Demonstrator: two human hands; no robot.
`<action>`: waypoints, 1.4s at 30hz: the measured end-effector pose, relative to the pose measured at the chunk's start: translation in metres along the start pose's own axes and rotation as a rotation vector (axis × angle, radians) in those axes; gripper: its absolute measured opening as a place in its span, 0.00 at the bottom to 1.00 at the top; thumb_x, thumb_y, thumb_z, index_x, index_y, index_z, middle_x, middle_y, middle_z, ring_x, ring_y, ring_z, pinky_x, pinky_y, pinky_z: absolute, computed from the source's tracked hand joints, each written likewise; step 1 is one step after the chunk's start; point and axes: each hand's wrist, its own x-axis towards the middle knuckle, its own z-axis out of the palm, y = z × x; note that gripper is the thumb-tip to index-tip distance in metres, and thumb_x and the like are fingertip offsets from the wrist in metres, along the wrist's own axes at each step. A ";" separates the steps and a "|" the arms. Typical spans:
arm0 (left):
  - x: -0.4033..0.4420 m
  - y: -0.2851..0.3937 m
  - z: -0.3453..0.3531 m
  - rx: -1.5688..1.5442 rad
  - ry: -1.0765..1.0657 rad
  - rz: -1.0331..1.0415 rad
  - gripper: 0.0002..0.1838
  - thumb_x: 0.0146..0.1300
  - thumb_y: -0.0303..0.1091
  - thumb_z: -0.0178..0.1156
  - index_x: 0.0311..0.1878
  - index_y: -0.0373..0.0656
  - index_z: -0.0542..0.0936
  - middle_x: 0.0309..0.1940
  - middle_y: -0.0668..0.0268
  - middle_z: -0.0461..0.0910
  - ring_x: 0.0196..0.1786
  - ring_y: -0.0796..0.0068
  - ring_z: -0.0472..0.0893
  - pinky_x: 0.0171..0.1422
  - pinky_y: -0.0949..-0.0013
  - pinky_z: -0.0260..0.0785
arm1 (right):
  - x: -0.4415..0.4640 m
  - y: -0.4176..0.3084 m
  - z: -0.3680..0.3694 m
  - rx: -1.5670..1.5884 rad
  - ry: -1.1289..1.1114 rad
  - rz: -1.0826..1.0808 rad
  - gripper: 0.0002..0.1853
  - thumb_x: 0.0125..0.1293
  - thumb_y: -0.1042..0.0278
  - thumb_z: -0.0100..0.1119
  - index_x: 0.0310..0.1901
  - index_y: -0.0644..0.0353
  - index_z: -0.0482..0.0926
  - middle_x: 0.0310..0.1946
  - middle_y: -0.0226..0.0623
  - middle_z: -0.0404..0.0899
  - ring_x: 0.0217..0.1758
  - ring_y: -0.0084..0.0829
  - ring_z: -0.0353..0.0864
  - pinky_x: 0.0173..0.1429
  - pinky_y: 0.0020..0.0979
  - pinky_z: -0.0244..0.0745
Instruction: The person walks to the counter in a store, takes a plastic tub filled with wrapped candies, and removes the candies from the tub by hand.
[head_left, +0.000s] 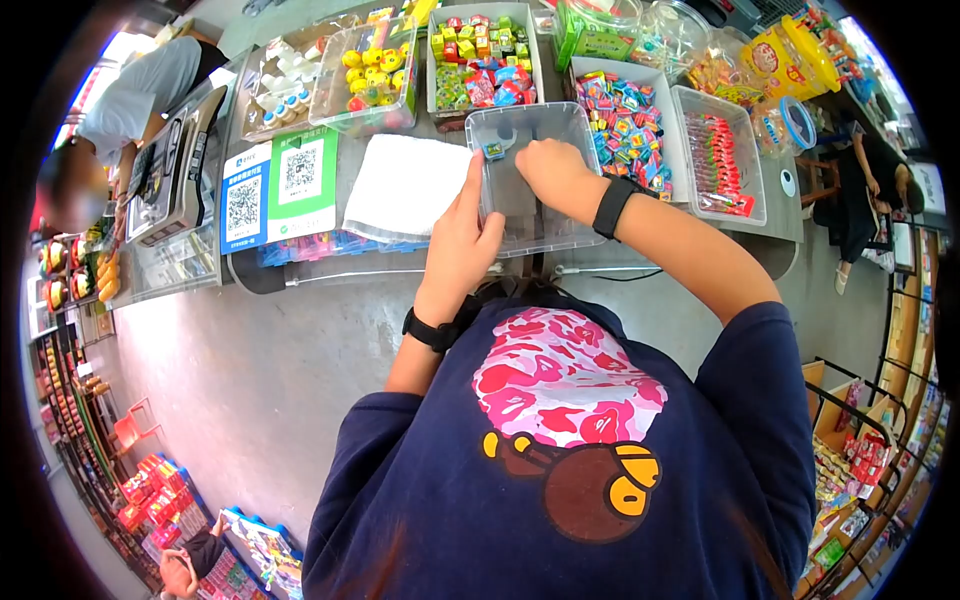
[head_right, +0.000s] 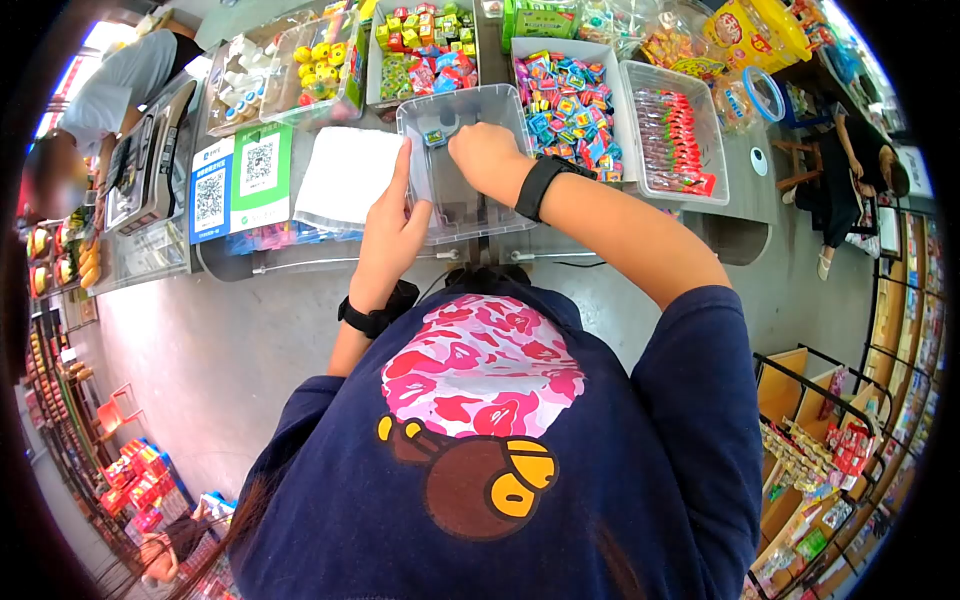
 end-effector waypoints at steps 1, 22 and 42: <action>0.000 0.000 0.000 0.000 -0.002 0.000 0.40 0.57 0.26 0.54 0.76 0.43 0.57 0.38 0.48 0.78 0.28 0.59 0.76 0.40 0.59 0.71 | 0.000 0.001 0.001 0.010 0.021 -0.020 0.06 0.54 0.74 0.59 0.30 0.62 0.85 0.30 0.49 0.85 0.37 0.46 0.87 0.38 0.40 0.84; -0.003 -0.002 0.002 -0.017 -0.014 -0.010 0.40 0.57 0.26 0.53 0.76 0.43 0.56 0.42 0.46 0.78 0.29 0.57 0.76 0.41 0.59 0.72 | 0.013 0.006 0.015 0.230 0.190 0.008 0.06 0.54 0.77 0.55 0.31 0.67 0.81 0.29 0.55 0.83 0.35 0.54 0.85 0.39 0.46 0.82; -0.004 -0.005 0.002 0.009 -0.019 0.011 0.41 0.57 0.26 0.53 0.76 0.43 0.54 0.50 0.43 0.77 0.31 0.55 0.78 0.44 0.58 0.73 | 0.010 0.004 0.011 0.217 0.132 -0.016 0.06 0.56 0.74 0.60 0.34 0.66 0.79 0.29 0.55 0.82 0.36 0.54 0.83 0.41 0.48 0.79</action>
